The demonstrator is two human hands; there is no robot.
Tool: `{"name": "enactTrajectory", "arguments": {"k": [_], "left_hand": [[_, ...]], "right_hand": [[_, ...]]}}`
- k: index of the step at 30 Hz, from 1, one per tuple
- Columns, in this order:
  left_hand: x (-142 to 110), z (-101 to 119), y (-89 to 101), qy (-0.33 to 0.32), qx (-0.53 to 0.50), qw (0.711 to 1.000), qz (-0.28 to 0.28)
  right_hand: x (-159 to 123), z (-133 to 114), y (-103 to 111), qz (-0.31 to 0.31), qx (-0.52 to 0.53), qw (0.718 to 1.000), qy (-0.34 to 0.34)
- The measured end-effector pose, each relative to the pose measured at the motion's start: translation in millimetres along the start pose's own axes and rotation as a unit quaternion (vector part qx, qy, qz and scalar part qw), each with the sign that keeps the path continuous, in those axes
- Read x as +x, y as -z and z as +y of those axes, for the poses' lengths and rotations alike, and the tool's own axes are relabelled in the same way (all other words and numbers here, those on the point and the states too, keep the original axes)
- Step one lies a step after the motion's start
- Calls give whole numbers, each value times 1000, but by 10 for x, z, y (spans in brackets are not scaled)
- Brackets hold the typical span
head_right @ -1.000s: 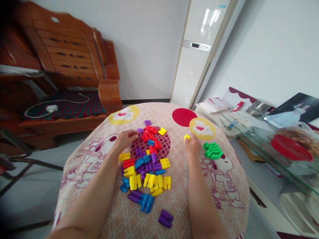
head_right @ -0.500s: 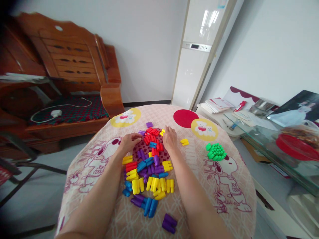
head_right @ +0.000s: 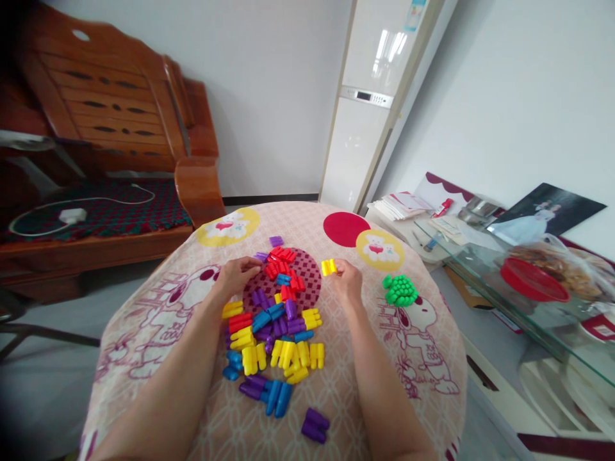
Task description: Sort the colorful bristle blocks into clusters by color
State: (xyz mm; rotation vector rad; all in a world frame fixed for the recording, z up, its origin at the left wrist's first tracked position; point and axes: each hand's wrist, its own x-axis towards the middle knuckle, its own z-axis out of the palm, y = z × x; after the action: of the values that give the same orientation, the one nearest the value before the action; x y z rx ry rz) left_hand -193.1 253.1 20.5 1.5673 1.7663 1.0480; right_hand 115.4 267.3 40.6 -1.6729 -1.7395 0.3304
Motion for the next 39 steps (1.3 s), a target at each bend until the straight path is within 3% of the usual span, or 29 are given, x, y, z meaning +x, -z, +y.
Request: {"name": "enactTrajectory", "arguments": {"k": [4,6,11,16,23,34,39], "left_hand": [[11,-22,-9,-6,-7,1000,1],[15,-27,-11,-8,-8,1000,1],[17,-36,-8,-5,-12,1000,1],[18,-21,-3,2,-14,1000,-1],[28,-32,-2,1,-32,999,0],[12,18,18,14,-17,1000,2],[13,21,22,13,-19,1000,-1]], "right_hand": [[97,381,171,170,15,984,-49],[145,531,168,204,-20,976,-69],[203,742,89,182,-103,974,-87],[207,811,171,117,-130,980,-95],[219,685,154,88,-86,992,-3],[176,659,113,147,-48,987,-42],[122,541,84,168,-76,982,24]]}}
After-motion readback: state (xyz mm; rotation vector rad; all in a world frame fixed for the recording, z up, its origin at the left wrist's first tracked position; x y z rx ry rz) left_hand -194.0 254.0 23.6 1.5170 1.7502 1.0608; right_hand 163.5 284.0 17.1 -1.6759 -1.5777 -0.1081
